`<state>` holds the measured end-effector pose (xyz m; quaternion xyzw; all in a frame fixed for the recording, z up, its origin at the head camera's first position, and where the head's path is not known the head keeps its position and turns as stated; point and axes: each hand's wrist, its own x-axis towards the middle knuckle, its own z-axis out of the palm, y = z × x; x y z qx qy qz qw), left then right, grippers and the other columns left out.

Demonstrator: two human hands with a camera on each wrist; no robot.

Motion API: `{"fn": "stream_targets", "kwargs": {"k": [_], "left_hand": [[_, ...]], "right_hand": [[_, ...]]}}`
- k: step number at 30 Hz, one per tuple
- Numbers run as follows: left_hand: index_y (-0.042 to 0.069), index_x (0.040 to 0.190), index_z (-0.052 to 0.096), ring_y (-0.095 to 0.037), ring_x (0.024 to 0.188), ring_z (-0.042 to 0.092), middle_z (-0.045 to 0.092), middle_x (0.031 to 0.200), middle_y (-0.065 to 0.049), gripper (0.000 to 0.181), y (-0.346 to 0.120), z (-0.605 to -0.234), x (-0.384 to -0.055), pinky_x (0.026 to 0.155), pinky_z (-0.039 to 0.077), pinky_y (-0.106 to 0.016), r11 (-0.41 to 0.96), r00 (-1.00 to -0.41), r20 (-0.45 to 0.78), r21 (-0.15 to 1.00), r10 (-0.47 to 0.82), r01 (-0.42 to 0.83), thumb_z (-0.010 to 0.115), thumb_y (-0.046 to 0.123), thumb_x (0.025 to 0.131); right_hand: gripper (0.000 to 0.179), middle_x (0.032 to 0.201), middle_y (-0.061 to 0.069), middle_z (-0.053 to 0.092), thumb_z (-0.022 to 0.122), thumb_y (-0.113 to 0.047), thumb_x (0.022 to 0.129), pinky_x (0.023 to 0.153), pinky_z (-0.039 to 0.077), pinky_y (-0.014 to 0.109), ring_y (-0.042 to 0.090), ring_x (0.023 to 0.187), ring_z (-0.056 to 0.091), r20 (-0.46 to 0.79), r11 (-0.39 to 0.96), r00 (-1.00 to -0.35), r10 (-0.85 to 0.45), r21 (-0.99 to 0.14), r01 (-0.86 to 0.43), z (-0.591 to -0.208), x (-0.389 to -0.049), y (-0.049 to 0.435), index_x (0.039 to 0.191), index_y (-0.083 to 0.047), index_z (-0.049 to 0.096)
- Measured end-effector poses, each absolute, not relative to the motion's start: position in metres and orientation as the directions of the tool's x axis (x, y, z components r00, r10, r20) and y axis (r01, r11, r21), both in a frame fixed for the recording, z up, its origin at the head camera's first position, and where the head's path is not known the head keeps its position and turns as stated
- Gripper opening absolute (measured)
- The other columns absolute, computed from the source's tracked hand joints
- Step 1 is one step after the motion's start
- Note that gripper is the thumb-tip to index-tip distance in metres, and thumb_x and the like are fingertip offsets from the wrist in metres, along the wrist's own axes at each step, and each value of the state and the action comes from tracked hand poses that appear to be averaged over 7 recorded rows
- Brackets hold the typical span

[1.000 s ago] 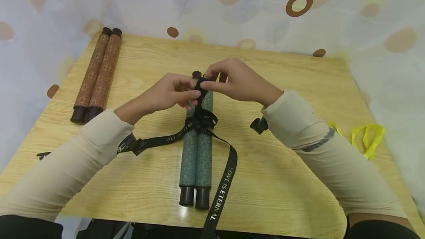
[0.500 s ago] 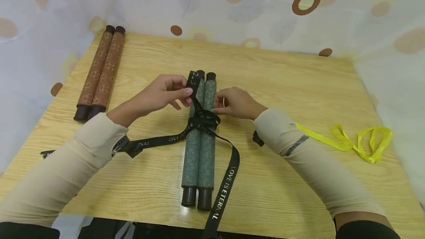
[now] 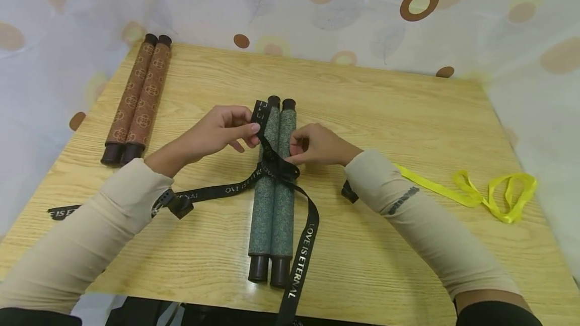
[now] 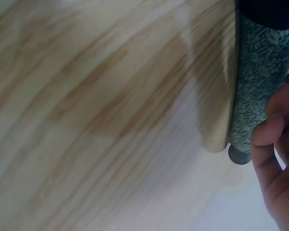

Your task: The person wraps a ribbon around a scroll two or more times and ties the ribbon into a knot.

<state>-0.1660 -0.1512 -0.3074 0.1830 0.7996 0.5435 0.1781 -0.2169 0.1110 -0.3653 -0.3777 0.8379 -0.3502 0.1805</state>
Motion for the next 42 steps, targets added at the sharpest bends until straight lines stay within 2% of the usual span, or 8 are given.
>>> {"fn": "stream_targets", "kwargs": {"k": [8,11,14,18,22,27,34,42], "left_hand": [[0.003,0.093,0.060,-0.015,0.084,0.069,0.069,0.081,0.004,0.018,-0.150,-0.309,-0.167,0.077,0.060,-0.043,0.348,-0.869,-0.096,0.933,0.486,0.091,0.053,0.015,0.104],[0.003,0.093,0.060,-0.014,0.084,0.068,0.069,0.080,0.005,0.017,-0.148,-0.311,-0.166,0.078,0.060,-0.045,0.349,-0.869,-0.101,0.933,0.485,0.087,0.053,0.015,0.104],[0.003,0.094,0.060,-0.012,0.083,0.068,0.069,0.080,0.005,0.017,-0.147,-0.312,-0.165,0.078,0.060,-0.046,0.349,-0.869,-0.101,0.933,0.484,0.085,0.053,0.015,0.104],[0.002,0.095,0.060,-0.011,0.083,0.068,0.068,0.081,0.005,0.017,-0.146,-0.314,-0.164,0.078,0.060,-0.046,0.348,-0.871,-0.096,0.933,0.481,0.090,0.053,0.015,0.104],[0.002,0.094,0.060,-0.015,0.084,0.068,0.068,0.080,0.005,0.017,-0.145,-0.315,-0.163,0.078,0.060,-0.047,0.344,-0.874,-0.087,0.934,0.479,0.095,0.053,0.015,0.104],[0.004,0.092,0.058,-0.016,0.084,0.069,0.070,0.083,0.000,0.017,-0.146,-0.318,-0.161,0.079,0.060,-0.047,0.326,-0.874,-0.094,0.942,0.477,0.077,0.053,0.015,0.104],[0.004,0.091,0.057,-0.015,0.085,0.069,0.071,0.084,0.000,0.018,-0.151,-0.321,-0.158,0.077,0.060,-0.040,0.331,-0.886,-0.096,0.941,0.453,0.067,0.053,0.015,0.104],[0.004,0.089,0.056,-0.018,0.081,0.066,0.066,0.077,0.002,0.022,-0.168,-0.321,-0.156,0.080,0.060,-0.043,0.339,-0.902,-0.104,0.940,0.418,0.049,0.054,0.020,0.104]], "right_hand": [[0.011,0.071,-0.001,0.061,0.082,-0.011,0.083,0.061,0.044,0.023,0.011,0.064,0.050,-0.004,0.315,-0.523,-0.853,-0.802,-0.507,-0.353,-0.201,0.102,0.078,-0.010,0.072],[0.008,0.072,-0.002,0.064,0.083,-0.014,0.082,0.062,0.044,0.021,0.009,0.066,0.052,-0.028,0.325,-0.483,-0.875,-0.774,-0.543,-0.346,-0.194,0.094,0.078,-0.011,0.076],[0.010,0.071,-0.004,0.066,0.082,-0.020,0.083,0.060,0.044,0.020,0.006,0.065,0.054,-0.048,0.374,-0.475,-0.879,-0.688,-0.623,-0.341,-0.188,0.088,0.077,-0.015,0.077],[0.018,0.068,-0.008,0.065,0.082,-0.034,0.082,0.056,0.042,0.018,0.003,0.063,0.053,-0.042,0.466,-0.515,-0.856,-0.497,-0.733,-0.338,-0.179,0.082,0.072,-0.020,0.076],[0.028,0.066,-0.010,0.064,0.083,-0.048,0.078,0.052,0.042,0.020,0.004,0.062,0.055,-0.052,0.566,-0.584,-0.810,-0.332,-0.755,-0.336,-0.169,0.077,0.068,-0.024,0.074],[0.023,0.072,-0.009,0.066,0.081,-0.043,0.080,0.054,0.047,0.024,0.007,0.067,0.059,-0.091,0.619,-0.618,-0.781,-0.246,-0.746,-0.334,-0.158,0.072,0.071,-0.023,0.074],[0.009,0.073,-0.007,0.065,0.077,-0.024,0.079,0.054,0.047,0.023,0.007,0.066,0.057,-0.096,0.632,-0.635,-0.767,-0.286,-0.720,-0.331,-0.153,0.075,0.072,-0.019,0.073],[0.006,0.068,-0.005,0.058,0.069,-0.013,0.082,0.054,0.033,0.023,0.009,0.059,0.044,-0.029,0.651,-0.745,-0.666,-0.510,-0.562,-0.314,-0.155,0.102,0.077,-0.017,0.070]]}}
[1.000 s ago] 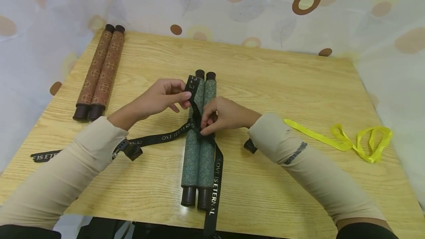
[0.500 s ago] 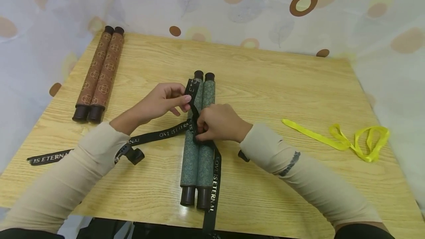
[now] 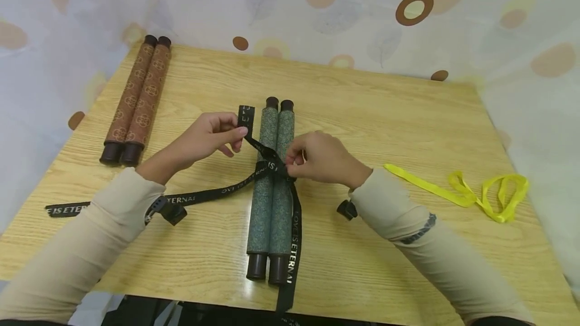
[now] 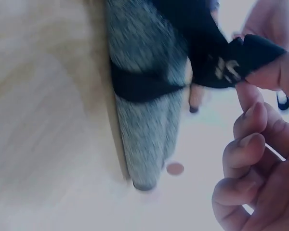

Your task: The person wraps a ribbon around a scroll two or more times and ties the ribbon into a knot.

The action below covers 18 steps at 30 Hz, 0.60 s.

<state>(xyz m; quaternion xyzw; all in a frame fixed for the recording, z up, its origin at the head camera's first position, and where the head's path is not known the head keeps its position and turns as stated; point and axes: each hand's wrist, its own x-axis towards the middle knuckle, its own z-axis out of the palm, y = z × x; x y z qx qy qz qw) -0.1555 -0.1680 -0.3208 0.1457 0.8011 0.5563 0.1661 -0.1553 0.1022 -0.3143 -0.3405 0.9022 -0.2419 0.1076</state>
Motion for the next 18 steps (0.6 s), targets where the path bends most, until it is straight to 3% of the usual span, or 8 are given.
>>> {"fn": "stream_targets", "kwargs": {"k": [9,13,18], "left_hand": [[0.007,0.093,0.059,-0.014,0.078,0.065,0.062,0.076,0.004,0.018,-0.182,-0.321,-0.153,0.078,0.061,-0.038,0.340,-0.923,-0.139,0.940,0.358,-0.010,0.056,0.021,0.103],[0.006,0.100,0.061,-0.012,0.079,0.065,0.063,0.077,0.005,0.014,-0.187,-0.322,-0.152,0.078,0.061,-0.037,0.320,-0.927,-0.164,0.946,0.336,-0.051,0.059,0.021,0.101],[0.008,0.097,0.064,-0.012,0.081,0.067,0.067,0.079,0.006,0.014,-0.197,-0.324,-0.151,0.078,0.061,-0.039,0.326,-0.925,-0.175,0.944,0.338,-0.060,0.061,0.021,0.100]], "right_hand": [[0.007,0.072,-0.002,0.058,0.067,-0.012,0.086,0.065,0.040,0.030,0.015,0.065,0.048,-0.062,0.687,-0.823,-0.564,-0.588,-0.427,-0.297,-0.165,0.134,0.082,-0.013,0.072],[0.007,0.074,0.000,0.060,0.066,-0.010,0.087,0.068,0.042,0.030,0.016,0.067,0.050,-0.082,0.705,-0.834,-0.545,-0.583,-0.403,-0.298,-0.171,0.149,0.084,-0.011,0.073],[0.010,0.073,0.002,0.064,0.066,-0.009,0.089,0.067,0.044,0.029,0.016,0.066,0.051,-0.137,0.713,-0.821,-0.554,-0.587,-0.383,-0.300,-0.174,0.167,0.083,-0.009,0.074]]}}
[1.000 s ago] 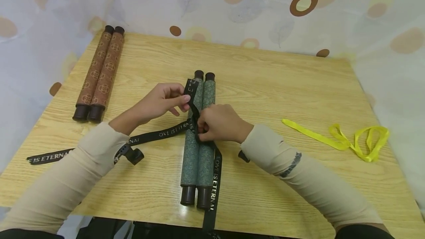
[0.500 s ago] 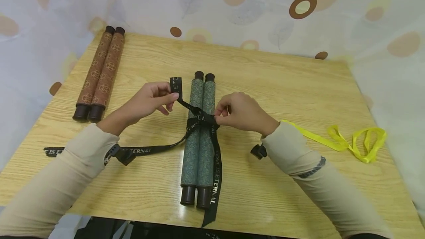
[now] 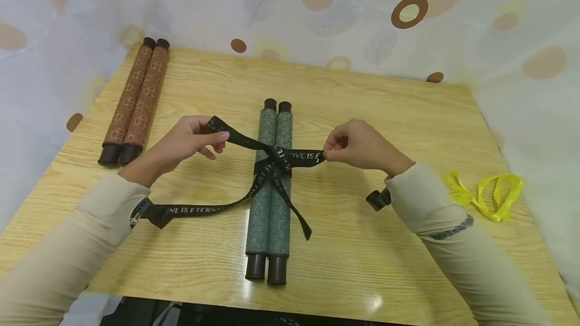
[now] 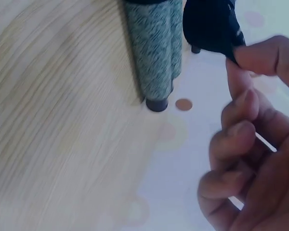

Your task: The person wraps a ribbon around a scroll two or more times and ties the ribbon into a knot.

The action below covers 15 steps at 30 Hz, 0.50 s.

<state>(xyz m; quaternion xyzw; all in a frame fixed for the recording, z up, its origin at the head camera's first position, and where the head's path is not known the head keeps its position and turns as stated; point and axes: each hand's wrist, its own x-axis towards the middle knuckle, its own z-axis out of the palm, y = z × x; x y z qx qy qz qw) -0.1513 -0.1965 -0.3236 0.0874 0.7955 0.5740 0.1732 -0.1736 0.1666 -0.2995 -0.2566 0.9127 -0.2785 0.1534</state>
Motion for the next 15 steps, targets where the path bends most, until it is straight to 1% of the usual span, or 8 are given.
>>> {"fn": "stream_targets", "kwargs": {"k": [4,5,9,11,15], "left_hand": [[0.011,0.096,0.068,-0.011,0.083,0.068,0.071,0.081,0.008,0.014,-0.205,-0.327,-0.152,0.078,0.060,-0.039,0.370,-0.918,-0.197,0.927,0.345,-0.060,0.061,0.022,0.101],[0.011,0.093,0.068,-0.011,0.084,0.069,0.072,0.082,0.008,0.015,-0.206,-0.328,-0.152,0.078,0.060,-0.038,0.384,-0.916,-0.205,0.921,0.344,-0.062,0.061,0.022,0.101],[0.009,0.091,0.072,-0.010,0.085,0.067,0.074,0.083,0.010,0.020,-0.213,-0.331,-0.154,0.078,0.059,-0.036,0.479,-0.908,-0.252,0.876,0.335,-0.066,0.063,0.025,0.100],[0.009,0.082,0.070,-0.010,0.085,0.065,0.074,0.083,0.010,0.024,-0.217,-0.334,-0.155,0.076,0.058,-0.035,0.521,-0.900,-0.283,0.850,0.330,-0.076,0.064,0.026,0.099],[0.012,0.075,0.071,-0.013,0.077,0.059,0.075,0.082,0.007,0.028,-0.226,-0.338,-0.158,0.068,0.054,-0.034,0.572,-0.883,-0.337,0.814,0.326,-0.099,0.066,0.027,0.097]], "right_hand": [[0.010,0.072,0.002,0.067,0.068,-0.008,0.090,0.062,0.045,0.026,0.012,0.063,0.051,-0.188,0.691,-0.778,-0.599,-0.612,-0.384,-0.306,-0.175,0.179,0.083,-0.006,0.075],[0.010,0.072,0.002,0.068,0.068,-0.007,0.090,0.061,0.046,0.025,0.011,0.062,0.051,-0.198,0.683,-0.765,-0.612,-0.620,-0.386,-0.308,-0.175,0.181,0.084,-0.005,0.075],[0.010,0.072,0.003,0.069,0.069,-0.007,0.090,0.058,0.045,0.023,0.007,0.058,0.049,-0.241,0.659,-0.722,-0.648,-0.652,-0.374,-0.319,-0.175,0.193,0.082,-0.004,0.075],[0.010,0.072,0.004,0.068,0.069,-0.007,0.089,0.056,0.043,0.022,0.006,0.057,0.047,-0.268,0.652,-0.703,-0.659,-0.669,-0.356,-0.326,-0.174,0.199,0.081,-0.004,0.074],[0.013,0.070,0.004,0.066,0.068,-0.005,0.088,0.056,0.041,0.021,0.005,0.057,0.045,-0.318,0.645,-0.663,-0.678,-0.689,-0.330,-0.339,-0.171,0.209,0.075,-0.004,0.071]]}}
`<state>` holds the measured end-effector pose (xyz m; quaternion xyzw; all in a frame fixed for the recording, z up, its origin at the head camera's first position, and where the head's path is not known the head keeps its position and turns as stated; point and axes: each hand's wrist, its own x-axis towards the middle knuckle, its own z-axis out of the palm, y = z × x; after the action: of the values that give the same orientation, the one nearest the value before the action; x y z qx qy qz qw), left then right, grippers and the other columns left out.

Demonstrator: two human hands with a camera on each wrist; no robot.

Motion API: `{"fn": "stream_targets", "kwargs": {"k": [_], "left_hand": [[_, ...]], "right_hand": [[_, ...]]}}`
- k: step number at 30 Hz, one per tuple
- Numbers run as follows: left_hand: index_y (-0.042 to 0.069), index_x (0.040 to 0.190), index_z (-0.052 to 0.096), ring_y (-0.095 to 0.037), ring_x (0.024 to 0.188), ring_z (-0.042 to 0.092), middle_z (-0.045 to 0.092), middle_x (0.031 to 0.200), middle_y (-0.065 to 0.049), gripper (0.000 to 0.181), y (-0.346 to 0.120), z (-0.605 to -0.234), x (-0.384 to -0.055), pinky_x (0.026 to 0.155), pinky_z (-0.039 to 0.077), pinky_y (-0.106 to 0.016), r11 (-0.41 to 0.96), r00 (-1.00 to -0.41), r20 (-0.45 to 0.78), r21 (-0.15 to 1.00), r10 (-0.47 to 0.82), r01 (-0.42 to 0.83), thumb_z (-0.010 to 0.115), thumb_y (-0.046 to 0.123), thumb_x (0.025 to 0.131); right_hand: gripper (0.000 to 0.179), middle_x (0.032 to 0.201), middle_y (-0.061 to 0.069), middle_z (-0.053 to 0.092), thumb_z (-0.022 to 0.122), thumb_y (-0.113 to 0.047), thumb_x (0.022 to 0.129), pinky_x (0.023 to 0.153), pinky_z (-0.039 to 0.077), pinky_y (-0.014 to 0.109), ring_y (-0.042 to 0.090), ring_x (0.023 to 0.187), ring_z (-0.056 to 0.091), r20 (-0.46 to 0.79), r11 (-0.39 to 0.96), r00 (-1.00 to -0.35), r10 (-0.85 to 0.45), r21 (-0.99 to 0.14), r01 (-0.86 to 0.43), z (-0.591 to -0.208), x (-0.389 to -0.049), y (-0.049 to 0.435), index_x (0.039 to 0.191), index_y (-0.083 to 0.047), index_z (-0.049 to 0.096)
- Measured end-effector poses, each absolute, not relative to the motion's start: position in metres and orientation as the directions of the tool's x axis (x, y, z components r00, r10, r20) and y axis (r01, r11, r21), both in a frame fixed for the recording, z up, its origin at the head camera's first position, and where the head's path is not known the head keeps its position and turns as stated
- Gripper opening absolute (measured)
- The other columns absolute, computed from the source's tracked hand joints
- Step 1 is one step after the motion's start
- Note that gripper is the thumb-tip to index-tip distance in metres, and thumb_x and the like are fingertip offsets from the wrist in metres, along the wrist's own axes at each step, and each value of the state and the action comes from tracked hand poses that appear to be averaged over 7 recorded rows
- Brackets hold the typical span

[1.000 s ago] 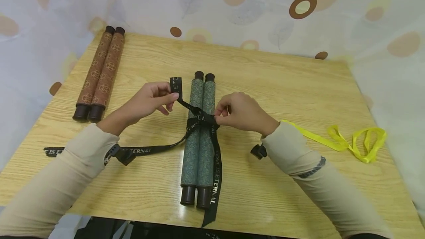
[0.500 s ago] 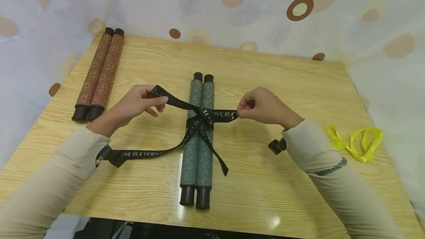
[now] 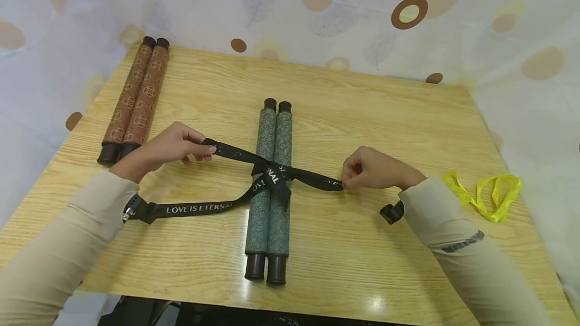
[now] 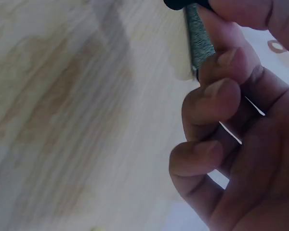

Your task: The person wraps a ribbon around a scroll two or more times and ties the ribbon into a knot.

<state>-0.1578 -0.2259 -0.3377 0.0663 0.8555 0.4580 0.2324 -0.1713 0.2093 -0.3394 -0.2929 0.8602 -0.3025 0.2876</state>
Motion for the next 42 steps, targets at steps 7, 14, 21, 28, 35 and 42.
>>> {"fn": "stream_targets", "kwargs": {"k": [7,14,21,28,35,42], "left_hand": [[0.006,0.087,0.077,-0.015,0.074,0.058,0.076,0.082,0.003,0.026,-0.230,-0.342,-0.162,0.062,0.049,-0.033,0.642,-0.883,-0.365,0.760,0.297,-0.098,0.068,0.029,0.096],[0.005,0.096,0.079,-0.019,0.079,0.062,0.076,0.084,-0.001,0.029,-0.228,-0.343,-0.169,0.063,0.050,-0.035,0.698,-0.895,-0.368,0.710,0.253,-0.094,0.070,0.032,0.094],[0.005,0.094,0.079,-0.018,0.078,0.058,0.073,0.082,0.000,0.029,-0.230,-0.343,-0.173,0.058,0.046,-0.033,0.718,-0.902,-0.376,0.687,0.215,-0.115,0.069,0.032,0.094],[0.002,0.104,0.076,-0.023,0.082,0.059,0.072,0.099,-0.014,0.031,-0.225,-0.346,-0.168,0.061,0.047,-0.033,0.745,-0.925,-0.328,0.663,0.191,-0.081,0.065,0.030,0.097],[0.002,0.122,0.060,-0.037,0.103,0.062,0.065,0.116,-0.019,0.036,-0.198,-0.333,-0.141,0.084,0.051,-0.049,0.828,-0.983,-0.032,0.545,0.179,0.133,0.069,0.022,0.094],[0.012,0.092,0.072,-0.012,0.067,0.061,0.072,0.080,-0.001,0.014,-0.164,-0.331,-0.103,0.062,0.047,-0.028,0.742,-0.904,-0.197,0.649,0.380,0.170,0.069,0.026,0.093]], "right_hand": [[0.020,0.063,-0.005,0.053,0.063,0.000,0.088,0.056,0.037,0.022,0.003,0.054,0.036,-0.366,0.615,-0.590,-0.720,-0.731,-0.296,-0.355,-0.167,0.226,0.068,0.000,0.064],[0.024,0.061,-0.008,0.048,0.060,0.001,0.088,0.053,0.032,0.021,0.003,0.052,0.032,-0.391,0.608,-0.566,-0.726,-0.749,-0.263,-0.362,-0.164,0.235,0.064,0.000,0.059],[0.021,0.062,-0.008,0.050,0.062,0.001,0.087,0.052,0.033,0.020,0.002,0.051,0.033,-0.406,0.621,-0.573,-0.712,-0.744,-0.245,-0.366,-0.165,0.243,0.066,0.005,0.061],[0.020,0.065,-0.003,0.056,0.061,-0.003,0.089,0.055,0.037,0.023,0.005,0.053,0.039,-0.311,0.683,-0.714,-0.627,-0.660,-0.313,-0.370,-0.170,0.240,0.070,-0.005,0.063],[0.018,0.079,0.003,0.064,0.068,-0.029,0.095,0.051,0.041,0.027,0.013,0.057,0.050,-0.084,0.829,-0.938,-0.337,-0.499,-0.253,-0.360,-0.151,0.210,0.096,-0.011,0.069],[0.013,0.084,0.004,0.073,0.067,-0.020,0.097,0.063,0.052,0.026,0.012,0.068,0.064,-0.156,0.637,-0.832,-0.532,-0.721,-0.272,-0.360,-0.115,0.166,0.097,-0.009,0.073]]}}
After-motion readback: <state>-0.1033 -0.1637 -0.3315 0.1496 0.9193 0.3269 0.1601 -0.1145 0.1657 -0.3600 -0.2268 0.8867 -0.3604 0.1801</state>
